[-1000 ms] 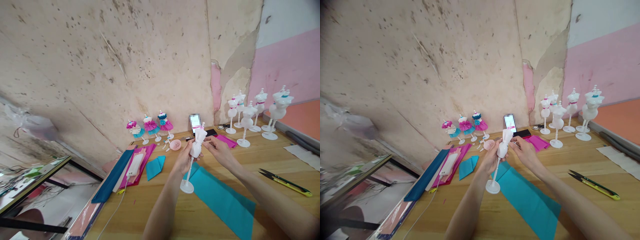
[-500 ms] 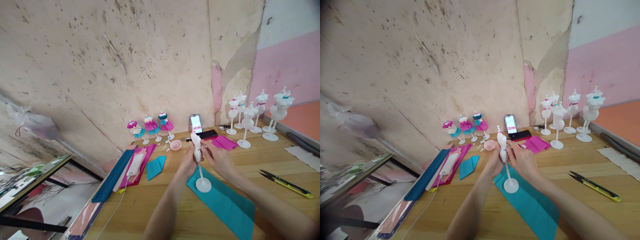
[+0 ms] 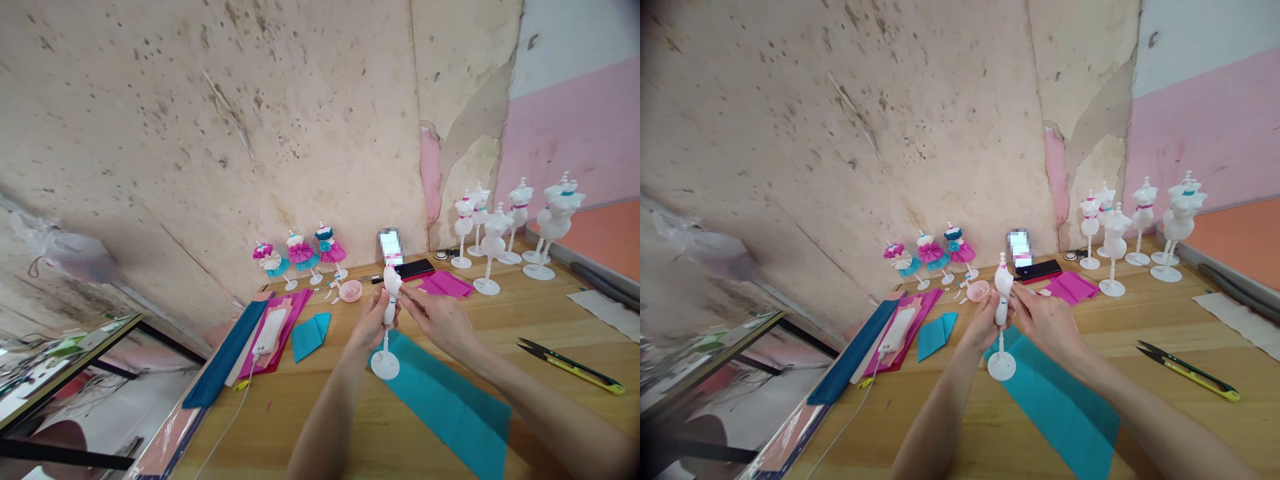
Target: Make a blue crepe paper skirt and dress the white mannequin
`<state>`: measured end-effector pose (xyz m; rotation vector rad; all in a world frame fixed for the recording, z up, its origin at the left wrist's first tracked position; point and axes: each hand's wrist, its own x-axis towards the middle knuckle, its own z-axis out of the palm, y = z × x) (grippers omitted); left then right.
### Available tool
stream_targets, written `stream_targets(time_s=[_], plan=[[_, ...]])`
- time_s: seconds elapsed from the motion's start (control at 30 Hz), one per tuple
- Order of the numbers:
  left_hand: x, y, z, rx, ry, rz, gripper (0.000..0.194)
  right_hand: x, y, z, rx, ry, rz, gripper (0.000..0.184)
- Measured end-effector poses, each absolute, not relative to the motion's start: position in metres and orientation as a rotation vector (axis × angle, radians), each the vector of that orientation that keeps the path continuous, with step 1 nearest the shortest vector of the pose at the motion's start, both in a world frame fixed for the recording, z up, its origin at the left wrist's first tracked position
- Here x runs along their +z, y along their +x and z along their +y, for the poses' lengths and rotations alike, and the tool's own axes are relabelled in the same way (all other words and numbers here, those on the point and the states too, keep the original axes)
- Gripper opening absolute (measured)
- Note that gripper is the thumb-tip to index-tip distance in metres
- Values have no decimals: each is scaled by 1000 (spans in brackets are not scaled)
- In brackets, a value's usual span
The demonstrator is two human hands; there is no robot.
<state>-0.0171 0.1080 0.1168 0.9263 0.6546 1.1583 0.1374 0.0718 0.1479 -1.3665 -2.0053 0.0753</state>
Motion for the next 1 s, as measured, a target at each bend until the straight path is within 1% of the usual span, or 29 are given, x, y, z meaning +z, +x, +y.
stream_targets(time_s=[0.1, 0.17, 0.33, 0.47, 0.87, 1.0], plan=[[120, -16, 106, 1149, 905, 643, 48, 149, 136, 70, 74, -1347, -1999, 40], [119, -15, 106, 1128, 869, 608, 46, 148, 135, 69, 37, -1356, -1990, 40], [108, -11, 110, 1034, 754, 540, 47, 145, 132, 68, -96, -1425, -1971, 40], [104, -10, 111, 1014, 732, 542, 48, 143, 134, 69, -128, -1429, -1963, 38], [105, -9, 107, 1099, 836, 524, 44, 143, 134, 73, -126, -1427, -1899, 36], [107, -5, 105, 1221, 991, 576, 41, 147, 138, 74, -161, -1443, -1938, 35]])
